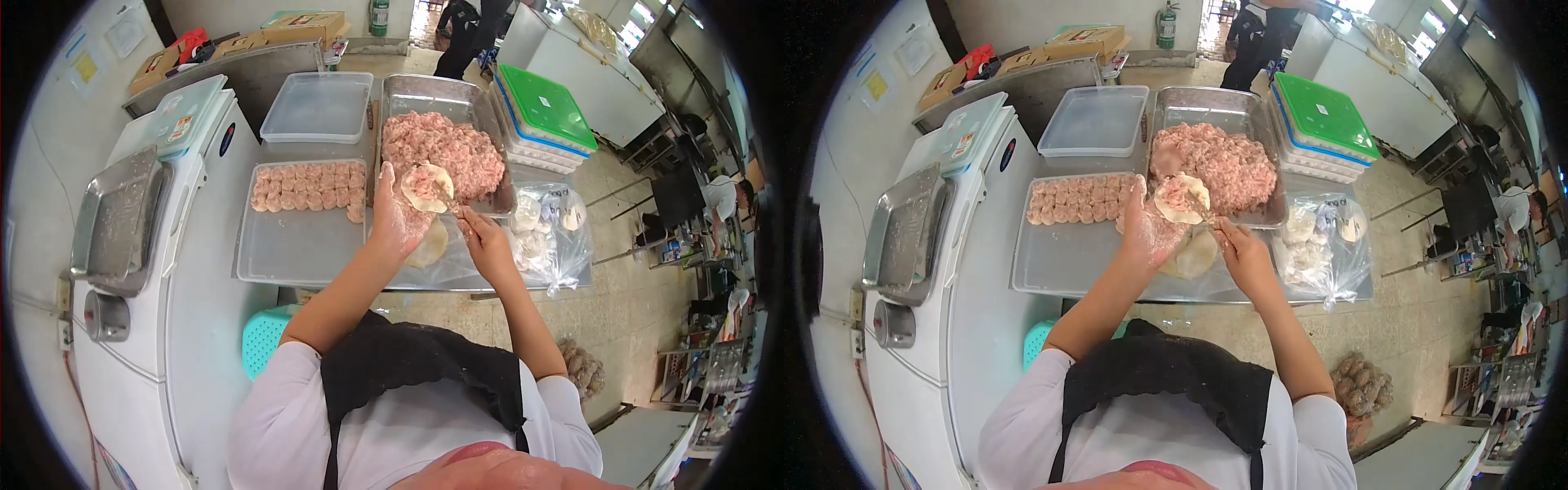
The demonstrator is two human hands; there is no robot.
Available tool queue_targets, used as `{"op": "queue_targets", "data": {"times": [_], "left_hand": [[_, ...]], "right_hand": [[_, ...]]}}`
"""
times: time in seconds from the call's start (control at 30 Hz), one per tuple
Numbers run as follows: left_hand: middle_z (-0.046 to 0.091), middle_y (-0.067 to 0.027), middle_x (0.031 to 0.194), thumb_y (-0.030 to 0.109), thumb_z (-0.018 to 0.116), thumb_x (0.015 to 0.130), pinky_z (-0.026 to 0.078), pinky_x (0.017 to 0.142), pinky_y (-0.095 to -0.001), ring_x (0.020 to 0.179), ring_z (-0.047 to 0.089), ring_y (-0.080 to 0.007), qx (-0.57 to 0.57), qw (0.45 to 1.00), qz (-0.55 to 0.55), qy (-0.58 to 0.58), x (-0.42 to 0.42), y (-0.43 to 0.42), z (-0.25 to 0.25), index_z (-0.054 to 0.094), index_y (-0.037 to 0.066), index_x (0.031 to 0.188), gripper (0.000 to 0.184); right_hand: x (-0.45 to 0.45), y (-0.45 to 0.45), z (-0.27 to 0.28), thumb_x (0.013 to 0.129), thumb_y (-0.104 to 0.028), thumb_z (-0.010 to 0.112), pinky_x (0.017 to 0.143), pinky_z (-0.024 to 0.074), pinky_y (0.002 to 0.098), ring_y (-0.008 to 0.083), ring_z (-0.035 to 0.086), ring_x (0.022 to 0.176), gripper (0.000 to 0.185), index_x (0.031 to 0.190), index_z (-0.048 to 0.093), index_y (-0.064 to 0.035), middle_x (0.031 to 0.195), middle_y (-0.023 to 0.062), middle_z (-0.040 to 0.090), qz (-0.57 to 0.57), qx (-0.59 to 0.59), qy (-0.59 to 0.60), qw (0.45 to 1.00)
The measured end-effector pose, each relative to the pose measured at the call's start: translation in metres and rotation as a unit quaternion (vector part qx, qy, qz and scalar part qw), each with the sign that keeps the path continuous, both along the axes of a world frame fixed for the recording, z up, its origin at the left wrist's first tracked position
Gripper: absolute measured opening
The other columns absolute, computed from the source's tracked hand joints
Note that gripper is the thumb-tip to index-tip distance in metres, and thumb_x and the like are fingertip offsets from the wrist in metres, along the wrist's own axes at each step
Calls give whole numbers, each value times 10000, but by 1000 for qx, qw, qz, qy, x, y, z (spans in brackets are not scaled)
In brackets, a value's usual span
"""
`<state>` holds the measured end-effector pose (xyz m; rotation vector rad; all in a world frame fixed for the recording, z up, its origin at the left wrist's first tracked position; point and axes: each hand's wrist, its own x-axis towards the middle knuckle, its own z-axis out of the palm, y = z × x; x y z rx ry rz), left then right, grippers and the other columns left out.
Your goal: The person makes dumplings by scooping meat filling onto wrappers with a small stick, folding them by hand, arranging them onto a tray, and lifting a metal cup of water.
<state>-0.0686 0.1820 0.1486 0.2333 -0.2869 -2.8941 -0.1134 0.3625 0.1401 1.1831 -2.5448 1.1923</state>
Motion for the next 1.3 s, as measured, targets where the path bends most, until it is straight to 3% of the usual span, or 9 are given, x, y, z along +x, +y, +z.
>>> {"op": "queue_targets", "data": {"times": [0.07, 0.23, 0.33, 0.47, 0.57, 0.77, 0.97, 1.2, 1.3], "left_hand": [[558, -153, 1191, 553, 384, 951, 399, 1004, -468, 1124, 525, -305, -9, 1000, 11, 7, 18, 18, 2, 476, -11, 1247, 643], [573, -146, 1146, 576, 382, 943, 407, 985, -457, 1094, 538, -303, 25, 999, 42, -19, 66, 87, 5, 503, -10, 1179, 643], [573, -149, 1138, 577, 373, 944, 395, 993, -465, 1085, 542, -310, 29, 999, 42, -15, 97, 132, -18, 507, -4, 1167, 636], [570, -161, 1137, 547, 346, 957, 387, 1008, -476, 1089, 542, -329, -12, 982, -13, 187, 142, 167, -66, 502, -4, 1175, 613], [570, -174, 1150, 531, 330, 963, 394, 1009, -489, 1101, 539, -341, 65, 994, 77, -34, 185, 187, -56, 499, 1, 1179, 597], [572, -184, 1174, 497, 331, 976, 390, 1022, -505, 1137, 527, -353, 60, 994, 86, -26, 238, 206, -40, 504, -5, 1181, 569], [559, -189, 1198, 470, 317, 983, 360, 1050, -493, 1164, 508, -350, 42, 998, 48, 19, 303, 202, -44, 516, -14, 1170, 556], [536, -185, 1233, 488, 338, 980, 377, 1039, -494, 1184, 498, -347, 46, 984, 153, -81, 485, 163, -57, 492, 27, 1217, 541], [512, -204, 1256, 497, 351, 976, 376, 1040, -500, 1203, 475, -369, 46, 977, 205, -47, 561, 157, -56, 481, 12, 1225, 560]], "right_hand": [[15, 17, 8, 916, -124, 586, 760, 502, 344, 354, 632, 871, 292, 1167, 601, 25, 999, 212, 638, 14, 20, 5, 1000], [52, 79, 5, 901, -152, 599, 719, 501, 436, 384, 631, 831, 280, 1142, 618, -9, 912, 225, 639, 21, 31, 72, 997], [77, 128, -7, 899, -167, 603, 694, 504, 436, 387, 625, 807, 271, 1128, 622, -24, 894, 214, 636, 31, 56, 44, 997], [115, 170, -17, 906, -172, 585, 668, 505, 431, 372, 623, 788, 282, 1168, 594, -68, 884, 182, 636, 83, 113, 13, 990], [144, 181, -25, 914, -188, 570, 678, 509, 431, 368, 625, 795, 289, 1182, 581, -80, 889, 174, 637, 116, 116, -14, 986], [193, 197, -5, 935, -230, 510, 637, 501, 479, 392, 612, 769, 236, 1152, 527, -140, 834, 164, 601, 145, 103, 11, 984], [262, 201, -8, 932, -217, 509, 678, 498, 468, 377, 614, 788, 219, 1114, 565, -108, 888, 170, 622, 119, 100, 6, 988], [398, 142, -27, 928, -211, 515, 722, 491, 470, 372, 611, 832, 260, 1168, 568, -126, 894, 176, 626, 253, 130, -40, 958], [459, 118, -26, 929, -217, 516, 714, 491, 471, 368, 613, 825, 259, 1168, 564, -130, 893, 175, 626, 302, 120, -51, 944]]}}
